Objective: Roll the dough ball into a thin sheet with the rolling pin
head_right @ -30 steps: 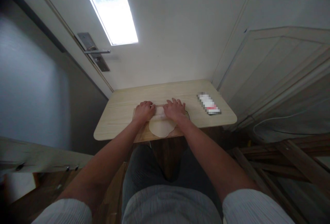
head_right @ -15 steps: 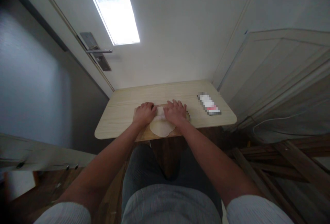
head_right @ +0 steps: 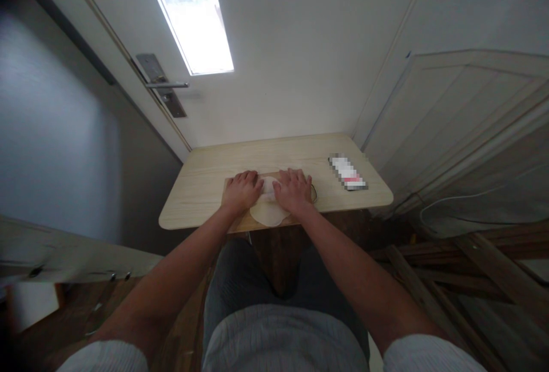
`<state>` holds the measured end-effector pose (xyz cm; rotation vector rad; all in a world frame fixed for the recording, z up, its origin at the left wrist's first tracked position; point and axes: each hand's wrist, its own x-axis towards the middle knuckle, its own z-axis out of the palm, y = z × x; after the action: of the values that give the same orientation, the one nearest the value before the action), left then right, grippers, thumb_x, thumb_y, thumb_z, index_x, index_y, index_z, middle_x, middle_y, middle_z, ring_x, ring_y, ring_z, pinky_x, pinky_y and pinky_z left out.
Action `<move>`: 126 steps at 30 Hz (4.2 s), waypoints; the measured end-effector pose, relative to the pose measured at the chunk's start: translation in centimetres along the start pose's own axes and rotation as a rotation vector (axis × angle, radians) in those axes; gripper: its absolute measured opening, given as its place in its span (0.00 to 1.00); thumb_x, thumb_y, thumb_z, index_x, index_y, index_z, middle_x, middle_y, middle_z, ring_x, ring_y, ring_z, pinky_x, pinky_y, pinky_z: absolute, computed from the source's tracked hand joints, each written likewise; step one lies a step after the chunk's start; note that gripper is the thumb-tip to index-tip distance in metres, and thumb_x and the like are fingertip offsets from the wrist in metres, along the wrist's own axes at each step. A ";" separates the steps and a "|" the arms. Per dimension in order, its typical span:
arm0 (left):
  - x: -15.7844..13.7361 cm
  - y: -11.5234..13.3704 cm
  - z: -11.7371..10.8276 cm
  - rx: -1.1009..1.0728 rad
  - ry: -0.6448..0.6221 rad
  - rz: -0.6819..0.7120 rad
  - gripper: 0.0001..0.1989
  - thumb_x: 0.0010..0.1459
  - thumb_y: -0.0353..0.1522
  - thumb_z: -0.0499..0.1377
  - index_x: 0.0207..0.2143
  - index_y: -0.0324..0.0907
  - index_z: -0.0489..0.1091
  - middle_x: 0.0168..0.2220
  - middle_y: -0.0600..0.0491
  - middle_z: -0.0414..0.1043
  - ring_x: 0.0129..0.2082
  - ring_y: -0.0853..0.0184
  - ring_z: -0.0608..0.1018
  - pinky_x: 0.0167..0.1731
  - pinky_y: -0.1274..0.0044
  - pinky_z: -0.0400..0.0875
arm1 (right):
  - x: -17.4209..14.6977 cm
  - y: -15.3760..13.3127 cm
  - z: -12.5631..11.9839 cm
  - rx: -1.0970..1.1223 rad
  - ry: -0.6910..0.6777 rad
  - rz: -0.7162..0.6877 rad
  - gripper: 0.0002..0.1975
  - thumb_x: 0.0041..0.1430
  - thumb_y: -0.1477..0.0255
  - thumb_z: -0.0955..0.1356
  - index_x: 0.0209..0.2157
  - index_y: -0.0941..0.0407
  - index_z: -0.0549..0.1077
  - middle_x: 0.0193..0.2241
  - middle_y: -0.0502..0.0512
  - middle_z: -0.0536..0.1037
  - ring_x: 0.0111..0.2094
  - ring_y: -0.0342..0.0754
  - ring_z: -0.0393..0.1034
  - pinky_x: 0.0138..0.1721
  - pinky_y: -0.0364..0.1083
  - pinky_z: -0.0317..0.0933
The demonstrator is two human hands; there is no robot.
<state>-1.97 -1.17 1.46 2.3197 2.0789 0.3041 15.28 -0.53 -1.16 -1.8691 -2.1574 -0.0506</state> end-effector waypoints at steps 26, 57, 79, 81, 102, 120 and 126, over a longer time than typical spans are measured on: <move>-2.1 0.3 0.2 0.024 0.085 0.032 0.22 0.68 0.44 0.42 0.56 0.46 0.66 0.58 0.45 0.68 0.58 0.52 0.67 0.57 0.57 0.58 | -2.0 -0.4 -0.8 -0.019 0.011 -0.008 0.26 0.69 0.57 0.54 0.61 0.52 0.66 0.64 0.60 0.64 0.64 0.62 0.52 0.62 0.66 0.40; 0.9 -0.4 -1.2 0.067 -0.059 0.025 0.21 0.68 0.42 0.44 0.52 0.44 0.70 0.52 0.41 0.71 0.53 0.51 0.70 0.51 0.60 0.62 | 1.8 -0.4 -0.3 -0.009 -0.041 0.003 0.29 0.68 0.53 0.56 0.63 0.52 0.64 0.64 0.62 0.64 0.63 0.62 0.55 0.62 0.65 0.42; -3.9 0.5 -0.1 0.042 0.121 0.056 0.25 0.68 0.46 0.42 0.58 0.45 0.66 0.62 0.44 0.64 0.62 0.52 0.64 0.59 0.57 0.55 | -4.0 -0.4 -0.2 -0.051 0.063 -0.038 0.29 0.69 0.54 0.54 0.63 0.54 0.64 0.64 0.62 0.63 0.65 0.63 0.52 0.63 0.65 0.37; -3.4 0.4 -0.1 0.037 0.117 0.051 0.24 0.68 0.46 0.43 0.56 0.45 0.67 0.60 0.44 0.66 0.60 0.52 0.65 0.59 0.58 0.56 | -3.3 -0.4 -0.1 -0.044 0.052 -0.030 0.29 0.69 0.54 0.54 0.62 0.54 0.65 0.64 0.62 0.64 0.65 0.63 0.52 0.62 0.66 0.38; 1.7 -0.8 0.4 -0.008 0.021 -0.010 0.25 0.68 0.45 0.43 0.57 0.43 0.66 0.56 0.42 0.69 0.56 0.51 0.69 0.54 0.58 0.60 | 2.1 -0.4 -0.3 -0.005 -0.058 0.001 0.31 0.67 0.50 0.55 0.64 0.51 0.63 0.64 0.63 0.63 0.64 0.64 0.53 0.61 0.67 0.42; 5.0 -1.2 0.9 0.048 0.003 -0.056 0.26 0.68 0.43 0.41 0.45 0.39 0.75 0.48 0.41 0.75 0.51 0.54 0.72 0.53 0.63 0.61 | 6.0 -0.3 0.0 0.080 -0.170 0.069 0.33 0.66 0.48 0.54 0.62 0.53 0.66 0.62 0.64 0.66 0.62 0.65 0.56 0.59 0.66 0.47; 5.5 -1.2 0.3 0.063 0.013 -0.045 0.24 0.68 0.42 0.42 0.44 0.40 0.74 0.47 0.41 0.75 0.50 0.54 0.72 0.51 0.63 0.62 | 6.7 -0.3 0.4 0.094 -0.123 0.090 0.32 0.66 0.49 0.55 0.59 0.55 0.68 0.57 0.65 0.71 0.58 0.63 0.60 0.58 0.63 0.50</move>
<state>-2.60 4.45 1.71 2.3069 2.1743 0.2576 14.12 6.00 0.08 -1.9590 -2.1104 0.1860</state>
